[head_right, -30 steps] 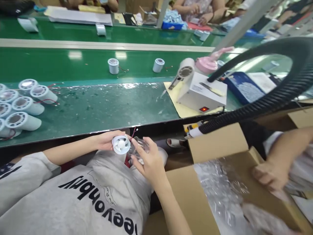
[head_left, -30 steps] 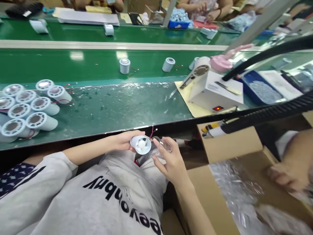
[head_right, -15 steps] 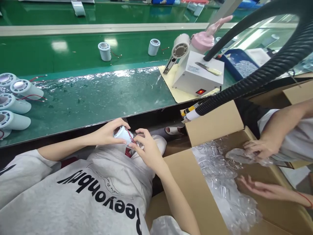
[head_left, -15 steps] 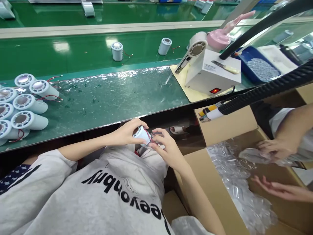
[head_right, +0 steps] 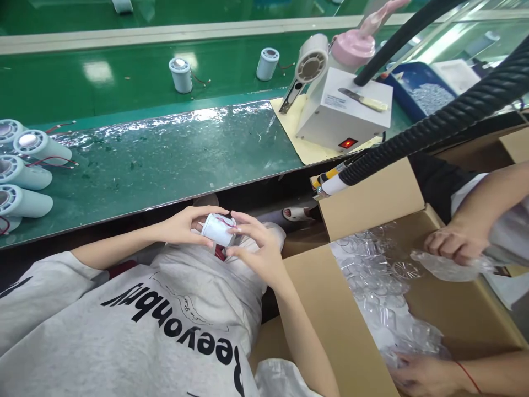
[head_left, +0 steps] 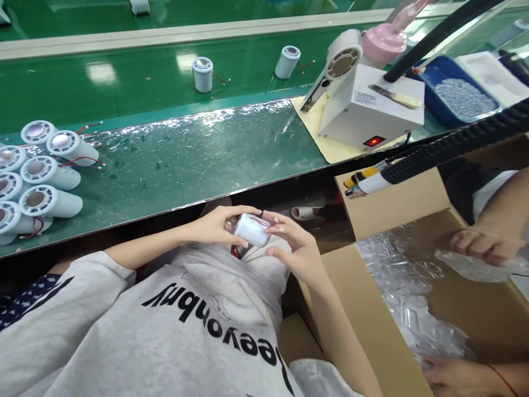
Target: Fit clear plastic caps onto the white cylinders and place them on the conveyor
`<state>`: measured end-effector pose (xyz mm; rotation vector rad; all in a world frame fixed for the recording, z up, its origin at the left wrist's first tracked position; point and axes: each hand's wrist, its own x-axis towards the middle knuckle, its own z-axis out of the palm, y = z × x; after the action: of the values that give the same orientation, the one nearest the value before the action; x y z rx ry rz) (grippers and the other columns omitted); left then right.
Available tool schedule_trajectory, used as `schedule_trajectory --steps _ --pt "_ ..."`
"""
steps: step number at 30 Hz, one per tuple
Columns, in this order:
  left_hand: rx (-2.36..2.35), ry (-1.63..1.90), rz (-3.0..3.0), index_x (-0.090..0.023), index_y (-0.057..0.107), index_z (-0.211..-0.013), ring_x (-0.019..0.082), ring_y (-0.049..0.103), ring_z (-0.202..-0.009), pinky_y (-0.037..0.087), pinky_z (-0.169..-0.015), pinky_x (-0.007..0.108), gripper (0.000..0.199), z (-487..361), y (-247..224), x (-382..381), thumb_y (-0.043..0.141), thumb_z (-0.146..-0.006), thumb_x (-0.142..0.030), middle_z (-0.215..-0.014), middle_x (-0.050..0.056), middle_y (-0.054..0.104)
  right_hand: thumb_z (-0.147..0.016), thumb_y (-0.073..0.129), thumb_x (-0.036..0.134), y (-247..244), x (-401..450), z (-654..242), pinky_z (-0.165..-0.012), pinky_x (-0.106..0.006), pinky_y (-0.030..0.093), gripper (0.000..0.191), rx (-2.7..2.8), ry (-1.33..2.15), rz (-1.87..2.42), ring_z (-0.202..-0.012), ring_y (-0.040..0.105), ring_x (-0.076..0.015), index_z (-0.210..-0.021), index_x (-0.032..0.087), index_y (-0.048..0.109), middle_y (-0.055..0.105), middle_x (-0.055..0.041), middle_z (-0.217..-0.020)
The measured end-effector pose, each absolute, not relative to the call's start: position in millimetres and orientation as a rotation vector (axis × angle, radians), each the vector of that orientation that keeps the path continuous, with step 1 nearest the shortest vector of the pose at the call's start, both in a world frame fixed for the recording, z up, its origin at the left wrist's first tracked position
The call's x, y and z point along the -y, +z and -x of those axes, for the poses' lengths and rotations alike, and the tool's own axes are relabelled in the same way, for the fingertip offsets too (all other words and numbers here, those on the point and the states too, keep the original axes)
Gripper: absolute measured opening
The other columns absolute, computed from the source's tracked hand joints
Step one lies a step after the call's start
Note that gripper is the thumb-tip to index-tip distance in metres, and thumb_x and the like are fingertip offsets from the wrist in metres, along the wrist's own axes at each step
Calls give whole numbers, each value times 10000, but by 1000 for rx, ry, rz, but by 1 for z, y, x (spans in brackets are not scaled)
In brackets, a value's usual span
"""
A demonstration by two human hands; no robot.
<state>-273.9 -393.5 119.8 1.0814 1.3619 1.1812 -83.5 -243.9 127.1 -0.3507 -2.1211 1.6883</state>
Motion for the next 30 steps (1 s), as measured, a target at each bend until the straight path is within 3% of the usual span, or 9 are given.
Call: schedule_trajectory --steps 3,10,14,19,30 --pt "-1306 1189 -898 -193 538 -1470 204 707 -956 573 -800 312 872 270 125 397 891 -695 -379 -1304 154 680 -824 857 261 125 248 77 -1061 -461 570 391 2334 1327 201 -1270 663 -301 -1192 309 736 710 -78 -1335" --pt "-1370 1092 -893 -199 534 -1489 169 683 -837 547 -750 299 905 272 137 402 888 -680 -396 -1175 117 721 -895 793 256 123 251 71 -1080 -474 579 383 2335 1204 77 -1284 662 -294 -1253 286 659 689 -103 -1375" --pt "-1381 1115 -1007 -206 560 -1468 228 707 -983 565 -810 326 869 275 137 403 890 -692 -412 -1307 144 695 -879 812 283 122 251 70 -1069 -489 585 362 2311 1341 135 -1309 643 -311 -1213 270 673 701 -113 -1349" --pt "-1343 1188 -1310 -244 642 -1399 293 611 -1306 482 -1099 412 740 278 139 403 901 -716 -362 -1442 125 644 -837 854 355 122 253 68 -947 -421 650 414 2189 1635 244 -1234 681 -286 -1199 269 672 728 -97 -1261" --pt "-1336 1185 -1417 -262 626 -1426 310 573 -1372 425 -1185 462 722 278 142 404 879 -756 -357 -1486 122 614 -747 908 434 137 254 71 -832 -354 661 500 1995 2091 535 -1008 728 -231 -1137 266 642 710 -69 -1152"
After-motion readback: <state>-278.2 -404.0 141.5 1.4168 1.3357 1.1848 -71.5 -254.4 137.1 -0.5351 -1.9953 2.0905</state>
